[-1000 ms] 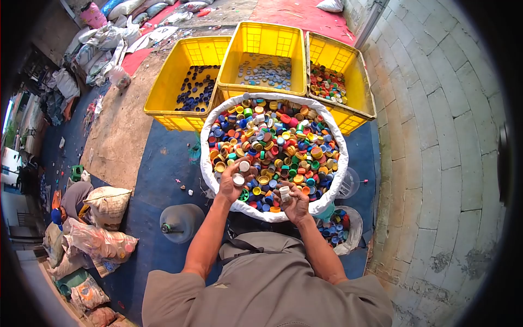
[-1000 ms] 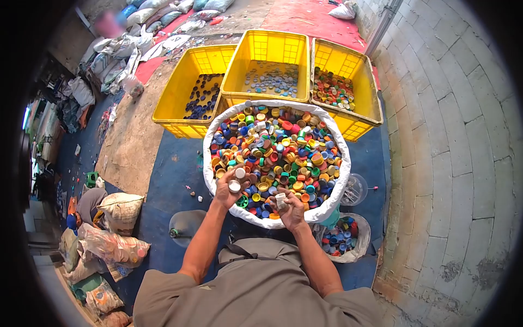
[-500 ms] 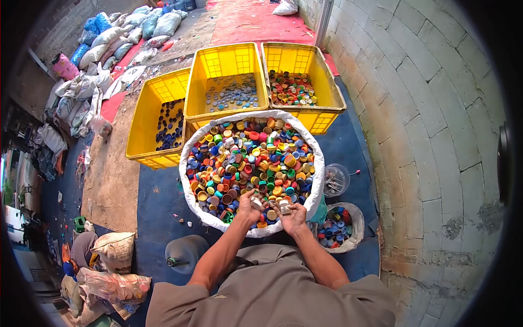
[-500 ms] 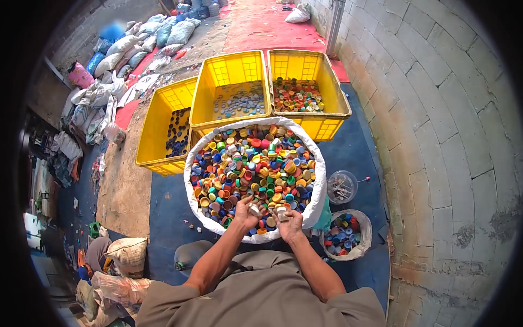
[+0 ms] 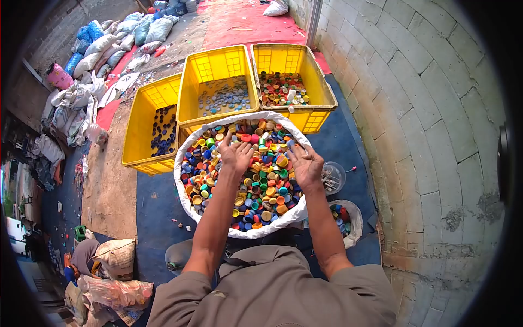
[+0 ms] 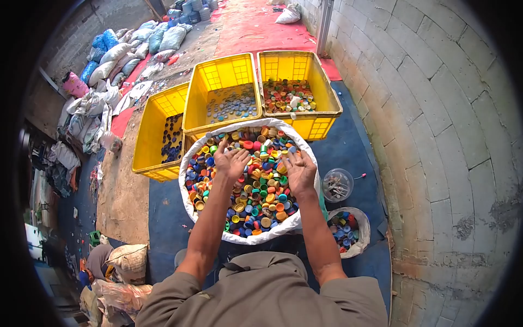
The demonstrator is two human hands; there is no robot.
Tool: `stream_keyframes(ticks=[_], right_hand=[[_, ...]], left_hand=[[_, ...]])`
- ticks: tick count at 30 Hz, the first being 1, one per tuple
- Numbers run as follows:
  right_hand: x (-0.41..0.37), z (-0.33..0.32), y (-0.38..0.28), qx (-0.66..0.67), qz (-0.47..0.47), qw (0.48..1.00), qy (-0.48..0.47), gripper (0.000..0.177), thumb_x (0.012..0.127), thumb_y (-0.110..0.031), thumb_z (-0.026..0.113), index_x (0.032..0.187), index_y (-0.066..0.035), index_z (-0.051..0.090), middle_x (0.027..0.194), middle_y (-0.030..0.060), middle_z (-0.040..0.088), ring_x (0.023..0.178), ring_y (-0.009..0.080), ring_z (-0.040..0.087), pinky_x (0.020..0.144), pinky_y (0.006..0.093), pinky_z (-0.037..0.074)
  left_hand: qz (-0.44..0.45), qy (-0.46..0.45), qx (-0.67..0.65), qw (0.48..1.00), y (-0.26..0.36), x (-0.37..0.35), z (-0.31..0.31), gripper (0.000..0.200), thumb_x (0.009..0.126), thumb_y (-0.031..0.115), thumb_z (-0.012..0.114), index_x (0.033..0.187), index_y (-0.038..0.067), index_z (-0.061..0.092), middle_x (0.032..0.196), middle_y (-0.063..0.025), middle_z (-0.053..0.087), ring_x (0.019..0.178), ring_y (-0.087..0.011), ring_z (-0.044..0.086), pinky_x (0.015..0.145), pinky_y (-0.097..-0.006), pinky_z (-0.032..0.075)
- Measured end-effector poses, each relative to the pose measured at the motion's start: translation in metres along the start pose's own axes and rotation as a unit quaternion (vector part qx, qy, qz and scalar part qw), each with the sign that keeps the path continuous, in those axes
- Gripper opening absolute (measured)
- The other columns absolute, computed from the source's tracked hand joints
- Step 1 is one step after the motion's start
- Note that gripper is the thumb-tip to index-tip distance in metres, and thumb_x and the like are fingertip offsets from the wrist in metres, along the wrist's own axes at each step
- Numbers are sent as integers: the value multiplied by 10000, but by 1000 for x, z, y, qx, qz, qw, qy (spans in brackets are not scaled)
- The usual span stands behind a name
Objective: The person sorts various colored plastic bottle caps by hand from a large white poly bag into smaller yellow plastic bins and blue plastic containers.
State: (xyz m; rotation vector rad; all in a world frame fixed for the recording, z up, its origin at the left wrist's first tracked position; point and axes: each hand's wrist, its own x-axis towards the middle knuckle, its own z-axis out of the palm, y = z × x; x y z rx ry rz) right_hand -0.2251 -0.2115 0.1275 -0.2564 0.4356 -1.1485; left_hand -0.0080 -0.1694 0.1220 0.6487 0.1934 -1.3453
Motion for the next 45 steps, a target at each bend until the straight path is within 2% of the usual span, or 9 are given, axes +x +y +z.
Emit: stream_keyframes(ticks=[3,9,17,24,28,31,35,40,45], right_hand=[[-38,-47,26,-34,58,989,131,715,745,-13,417,1406,90,166,1491,281,103,1380,428,183,1130,510,238],[-99,-111,61,-164,135,965,151,581,748,9,436,1311,79,311,1310,263,393,1228,382,433,1050,465,383],[-99,-109,93,-390,157,904,82,380,829,-58,541,1189,40,471,1059,136,609,877,186,644,728,278,527],[-79,-105,122,-647,70,759,4,226,790,-111,673,962,24,615,680,-19,554,605,53,498,582,211,418],[-69,-100,142,-709,11,703,-55,197,773,-111,688,915,10,624,658,-8,550,584,70,496,551,239,416],[-62,-83,158,-732,-31,675,-84,194,772,-120,692,909,2,626,673,30,574,556,113,503,543,269,429],[-36,-69,175,-793,-185,569,-115,324,777,-95,686,1074,-29,574,749,93,643,835,269,578,749,379,464],[6,-64,188,-794,-153,582,-81,452,794,-94,669,1212,-42,504,985,58,689,962,314,552,865,421,425],[15,-62,195,-818,-143,548,-98,481,791,-120,684,1225,-23,503,966,61,696,962,301,558,891,410,415]], left_hand=[[38,33,1,999,-3,-14,-77,609,913,365,514,1272,-109,386,1318,-240,411,1262,-355,401,1080,-449,347],[54,150,-18,987,-9,-70,-161,267,893,292,570,950,33,597,896,-91,633,852,-232,617,821,-387,524],[56,214,60,973,-36,-109,-195,221,901,296,576,880,82,628,790,-25,591,766,-173,553,749,-344,486],[47,213,72,973,-43,-134,-208,233,905,278,582,820,62,602,774,-38,585,713,-181,558,696,-352,501],[65,216,102,969,-33,-146,-211,219,915,287,568,825,90,601,798,-22,588,706,-148,544,694,-327,495],[81,224,110,965,-25,-155,-210,210,914,288,569,834,96,597,796,-18,586,703,-140,540,683,-315,491],[85,230,113,963,-19,-162,-220,190,913,272,572,846,96,591,814,-20,607,686,-127,528,659,-307,489],[77,240,119,960,-17,-171,-232,178,912,256,573,890,80,590,827,-25,606,676,-124,526,648,-314,487],[73,242,141,957,-19,-175,-235,187,914,275,573,893,89,587,813,-2,598,660,-101,520,618,-297,459]])
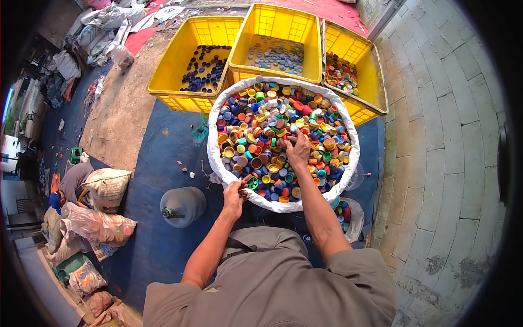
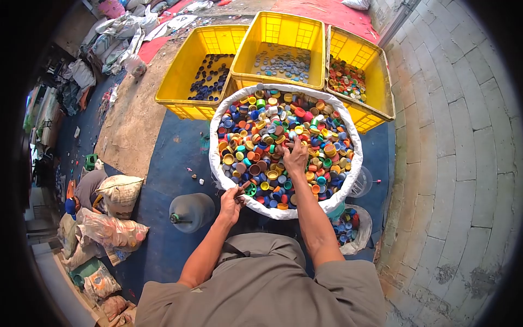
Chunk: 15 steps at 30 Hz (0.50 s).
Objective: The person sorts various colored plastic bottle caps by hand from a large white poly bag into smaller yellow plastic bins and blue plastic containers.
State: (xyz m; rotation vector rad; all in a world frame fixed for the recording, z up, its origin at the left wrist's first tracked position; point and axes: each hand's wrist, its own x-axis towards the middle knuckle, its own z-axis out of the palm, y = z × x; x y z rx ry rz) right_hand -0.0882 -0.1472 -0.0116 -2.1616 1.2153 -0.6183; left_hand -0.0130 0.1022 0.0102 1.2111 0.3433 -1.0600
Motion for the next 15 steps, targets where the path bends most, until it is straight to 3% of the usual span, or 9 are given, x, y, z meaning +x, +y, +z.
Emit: stream_keyframes(ticks=[6,9,12,14,15], right_hand=[[-6,-2,-1,0,-13,1000,-26,464,763,-88,694,1193,-24,533,899,77,693,941,303,564,849,411,442],[-18,-6,-1,-10,-24,999,-34,472,746,-69,698,1188,-35,538,872,79,689,914,309,562,821,420,446],[-34,-12,2,9,-38,998,-47,476,749,-58,692,1196,-35,531,854,83,688,896,313,555,819,427,439],[-48,-21,-2,31,-34,998,-44,476,750,-49,686,1199,-35,528,848,87,688,899,314,550,827,431,435],[-55,-30,-5,56,-45,997,-41,448,783,-55,679,1198,-12,518,862,94,687,872,247,584,815,375,465]], left_hand=[[24,2,44,999,1,3,9,153,887,241,628,891,93,586,772,12,599,599,-53,482,570,-209,393],[126,-5,133,983,0,12,18,194,842,175,689,940,55,572,781,-8,620,621,-54,515,589,-196,408],[234,17,227,945,1,18,36,276,832,161,701,1007,15,545,808,-38,653,624,-84,531,619,-212,433],[304,45,338,889,7,27,46,362,793,168,716,1053,1,526,847,-61,681,772,-176,570,748,-296,449],[354,56,386,850,7,38,49,374,781,165,718,1057,2,526,852,-60,683,812,-196,568,779,-323,443]])
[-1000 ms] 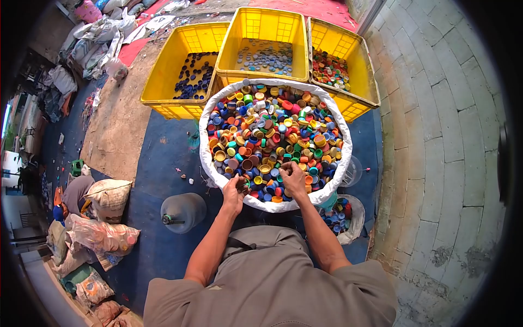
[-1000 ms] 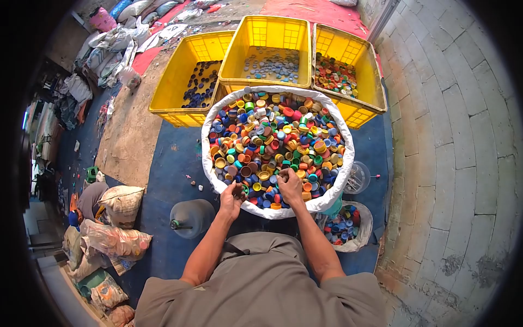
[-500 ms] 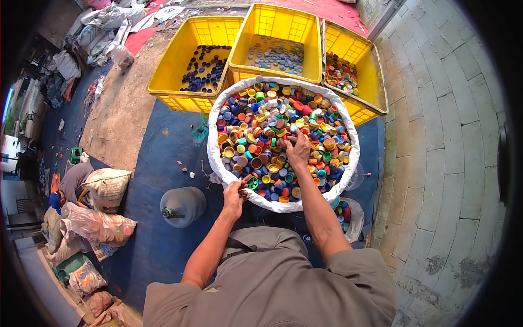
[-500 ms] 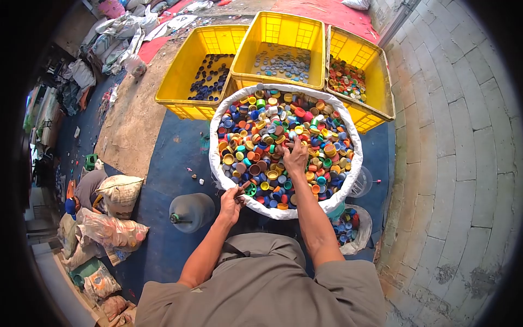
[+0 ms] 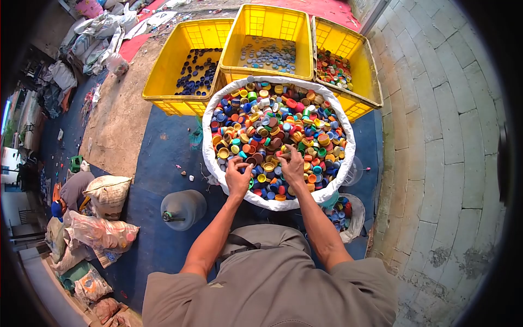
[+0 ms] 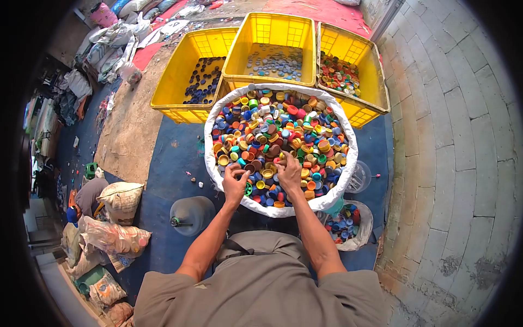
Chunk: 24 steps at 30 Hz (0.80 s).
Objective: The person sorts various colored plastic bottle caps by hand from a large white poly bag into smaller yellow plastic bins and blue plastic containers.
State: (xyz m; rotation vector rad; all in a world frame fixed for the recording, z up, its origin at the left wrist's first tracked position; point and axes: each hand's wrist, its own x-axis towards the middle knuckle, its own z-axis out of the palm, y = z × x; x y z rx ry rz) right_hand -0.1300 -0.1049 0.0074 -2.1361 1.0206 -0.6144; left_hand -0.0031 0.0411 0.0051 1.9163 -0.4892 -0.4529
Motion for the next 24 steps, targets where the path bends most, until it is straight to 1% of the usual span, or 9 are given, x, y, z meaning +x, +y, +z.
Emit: stream_keyframes(ticks=[1,2,4,8,11,15,16,19,24], right_hand=[[-8,-4,-5,94,55,994,-1,444,792,-59,679,1200,-4,512,871,91,684,863,222,592,810,350,474],[-16,-8,-9,187,108,976,-1,442,801,-63,680,1201,4,507,880,89,680,854,196,601,804,325,482],[-30,-8,-5,346,164,924,12,442,829,-73,678,1216,22,485,907,75,654,830,123,618,782,257,502],[-58,-25,-8,504,261,823,6,433,827,-44,674,1209,19,480,876,73,640,816,110,619,769,249,501],[-73,-36,-11,550,281,786,-7,457,837,-74,671,1229,15,453,906,60,615,829,127,619,771,262,520],[-86,-42,-9,556,289,779,-32,436,841,-83,666,1210,3,451,876,48,589,807,138,612,766,294,518],[-88,-42,-13,569,293,768,-15,432,838,-78,667,1210,16,469,835,58,622,749,127,620,725,250,504],[-93,-42,-7,562,289,774,-15,424,840,-86,667,1206,6,474,825,54,617,739,126,619,704,244,496],[-95,-46,-5,614,304,728,-25,414,824,-65,627,1206,-11,476,931,70,592,828,147,617,731,283,501]], left_hand=[[54,14,57,997,2,8,4,386,769,162,721,1061,2,526,858,-59,684,851,-216,565,809,-349,438],[63,15,87,994,5,16,9,408,739,157,726,1072,22,532,867,-46,685,912,-261,542,868,-402,406],[113,30,185,976,9,30,19,444,728,183,743,1098,46,540,875,-41,677,866,-266,542,838,-395,417],[183,13,305,935,12,48,32,482,720,228,751,1117,54,542,842,-73,657,853,-275,535,811,-403,418],[192,-2,353,916,11,55,38,489,714,250,758,1113,53,555,841,-74,657,858,-272,535,796,-399,421],[175,16,370,912,10,61,47,450,709,273,768,1074,73,596,862,-105,624,879,-274,556,782,-394,436],[161,19,364,917,6,64,50,446,709,270,768,1075,78,601,863,-105,624,881,-274,558,783,-392,438],[130,22,338,932,-7,69,53,428,708,259,768,1071,93,617,863,-95,632,880,-270,561,785,-386,442],[140,5,266,954,-12,60,51,372,708,233,768,1041,125,643,806,-34,681,846,-239,562,803,-386,419]])
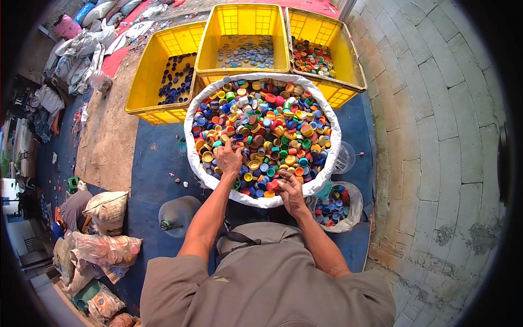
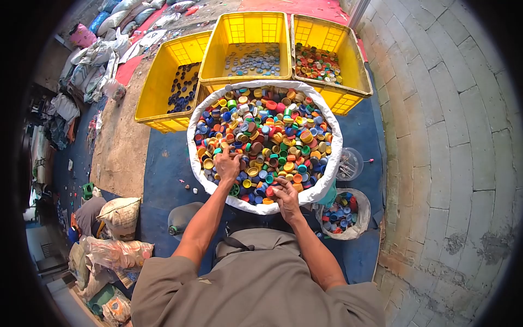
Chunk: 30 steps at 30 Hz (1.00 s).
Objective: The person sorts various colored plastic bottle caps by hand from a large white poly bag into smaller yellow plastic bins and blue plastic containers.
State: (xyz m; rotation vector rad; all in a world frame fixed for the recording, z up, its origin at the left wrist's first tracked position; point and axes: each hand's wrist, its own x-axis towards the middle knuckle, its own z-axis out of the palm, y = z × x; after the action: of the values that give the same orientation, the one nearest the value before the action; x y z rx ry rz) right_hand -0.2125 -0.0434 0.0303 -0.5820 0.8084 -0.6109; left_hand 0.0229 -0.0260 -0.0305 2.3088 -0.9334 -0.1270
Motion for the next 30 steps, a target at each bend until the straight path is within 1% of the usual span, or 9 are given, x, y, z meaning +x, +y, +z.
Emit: stream_keyframes(ticks=[5,8,13,16,19,21,24,27,30], right_hand=[[6,-7,-3,32,34,999,-27,444,793,-104,529,1225,-30,454,1028,96,573,925,201,600,815,355,506],[14,-18,4,96,55,993,-48,356,797,-124,494,1141,-38,520,1026,99,589,904,203,597,799,358,501],[30,5,-1,62,60,996,-23,162,835,-200,581,921,-65,556,871,62,586,806,192,595,723,321,482],[56,24,3,-196,15,981,0,174,830,-215,680,906,-80,599,808,15,595,700,102,565,629,252,477],[81,51,3,-486,-180,855,-4,267,791,-155,697,1020,-34,635,852,36,653,688,130,572,656,269,485],[108,58,12,-534,-271,800,-25,309,775,-112,678,1067,-36,615,912,83,675,732,209,601,696,327,498],[135,71,9,-679,-353,643,-23,410,766,-86,663,1163,-54,566,942,94,678,822,259,599,746,370,476],[143,84,3,-721,-346,598,-45,520,756,-83,671,1247,-69,500,941,74,679,887,266,575,783,394,436],[150,89,2,-740,-379,553,-53,604,742,-119,714,1291,-67,467,947,57,681,905,244,571,816,388,397]], left_hand=[[-18,-7,-127,992,10,-25,-12,303,712,197,767,968,77,657,794,-40,703,800,-213,602,758,-365,428],[-104,-35,-350,930,7,-44,-13,268,748,87,749,994,44,651,888,-63,706,747,-153,673,757,-270,507],[-273,-129,-590,749,16,-65,-62,186,828,101,655,988,11,618,914,-86,643,882,-152,618,812,-287,501],[-367,-122,-717,580,5,-75,-75,126,834,146,573,893,35,582,866,-86,593,837,-204,592,802,-352,511],[-412,-111,-758,494,-13,-83,-77,138,832,167,588,883,40,588,868,-93,600,816,-201,587,800,-352,506],[-437,-119,-736,503,-18,-88,-79,142,852,204,582,879,66,604,844,-41,606,777,-160,577,748,-319,488],[-453,-133,-706,529,-13,-92,-90,168,873,249,575,907,88,611,781,31,587,701,-109,547,665,-287,450],[-445,-143,-708,529,-20,-100,-86,258,896,233,551,1069,55,619,713,34,564,659,-95,531,630,-267,438],[-458,-140,-694,538,-20,-106,-89,181,889,216,551,982,69,601,712,31,542,645,-104,508,628,-268,431]])
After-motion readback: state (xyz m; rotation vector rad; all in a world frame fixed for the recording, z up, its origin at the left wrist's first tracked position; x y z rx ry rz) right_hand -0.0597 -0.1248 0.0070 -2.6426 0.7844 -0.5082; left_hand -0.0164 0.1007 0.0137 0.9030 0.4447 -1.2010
